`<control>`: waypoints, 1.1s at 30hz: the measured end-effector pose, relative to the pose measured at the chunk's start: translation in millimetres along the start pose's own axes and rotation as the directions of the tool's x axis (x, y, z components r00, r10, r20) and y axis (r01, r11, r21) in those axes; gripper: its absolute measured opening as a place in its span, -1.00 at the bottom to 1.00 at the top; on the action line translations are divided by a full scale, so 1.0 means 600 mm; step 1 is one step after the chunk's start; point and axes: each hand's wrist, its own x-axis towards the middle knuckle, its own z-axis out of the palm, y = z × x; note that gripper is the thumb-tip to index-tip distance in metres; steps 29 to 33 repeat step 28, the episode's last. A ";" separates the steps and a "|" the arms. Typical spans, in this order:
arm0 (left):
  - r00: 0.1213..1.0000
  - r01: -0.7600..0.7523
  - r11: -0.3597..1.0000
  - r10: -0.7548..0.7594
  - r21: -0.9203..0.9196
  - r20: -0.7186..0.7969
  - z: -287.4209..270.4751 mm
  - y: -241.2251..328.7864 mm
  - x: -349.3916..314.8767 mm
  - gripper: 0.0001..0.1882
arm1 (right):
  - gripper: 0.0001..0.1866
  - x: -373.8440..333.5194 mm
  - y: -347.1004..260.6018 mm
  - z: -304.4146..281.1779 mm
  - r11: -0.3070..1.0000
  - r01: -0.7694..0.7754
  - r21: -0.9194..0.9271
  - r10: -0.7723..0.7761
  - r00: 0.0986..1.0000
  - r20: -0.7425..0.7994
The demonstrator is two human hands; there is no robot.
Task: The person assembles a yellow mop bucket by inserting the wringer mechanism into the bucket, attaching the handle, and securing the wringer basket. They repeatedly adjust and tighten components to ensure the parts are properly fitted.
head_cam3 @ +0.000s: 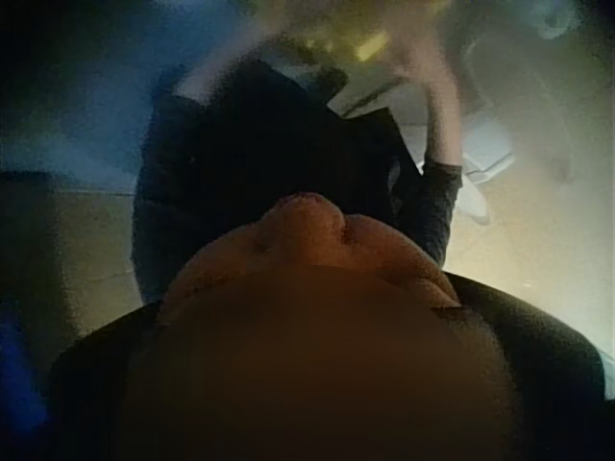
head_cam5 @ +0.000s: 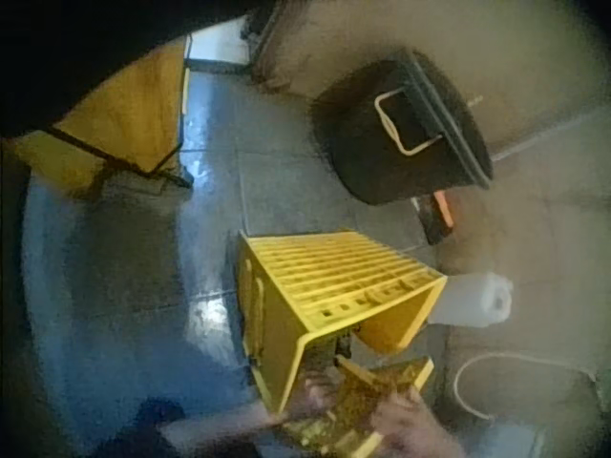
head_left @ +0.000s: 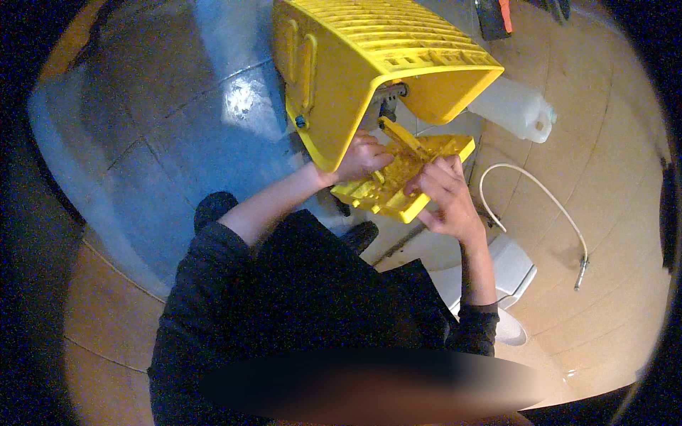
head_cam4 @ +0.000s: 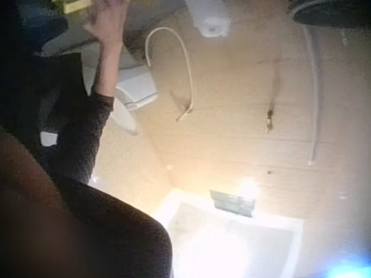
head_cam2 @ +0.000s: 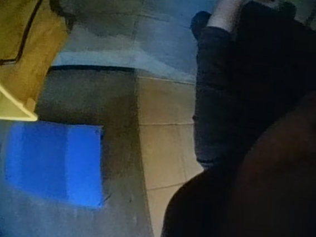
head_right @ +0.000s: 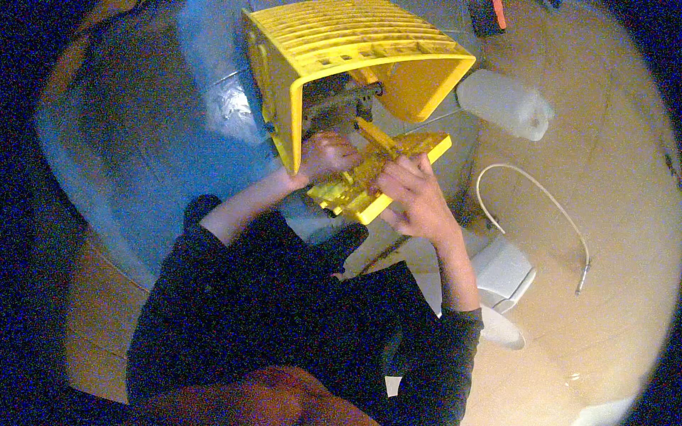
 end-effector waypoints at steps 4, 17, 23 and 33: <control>0.999 -0.036 0.997 0.036 0.061 0.005 0.000 0.001 0.000 -0.93 | -0.59 0.006 -0.002 0.002 0.999 0.036 -0.015 -0.036 0.999 0.015; 0.988 -0.149 0.969 0.140 0.196 0.061 -0.011 0.009 -0.008 -0.92 | -0.55 0.037 -0.014 -0.001 0.997 0.053 -0.053 -0.052 0.998 0.019; 0.990 -0.123 0.978 0.110 0.171 0.083 0.010 0.007 -0.023 -0.89 | -0.53 0.050 -0.010 0.005 0.991 0.034 -0.126 -0.035 0.999 -0.004; 0.993 -0.120 0.982 0.118 0.146 0.026 0.033 0.023 -0.016 -0.87 | -0.54 0.053 -0.023 0.005 0.984 0.064 -0.166 -0.076 0.995 -0.064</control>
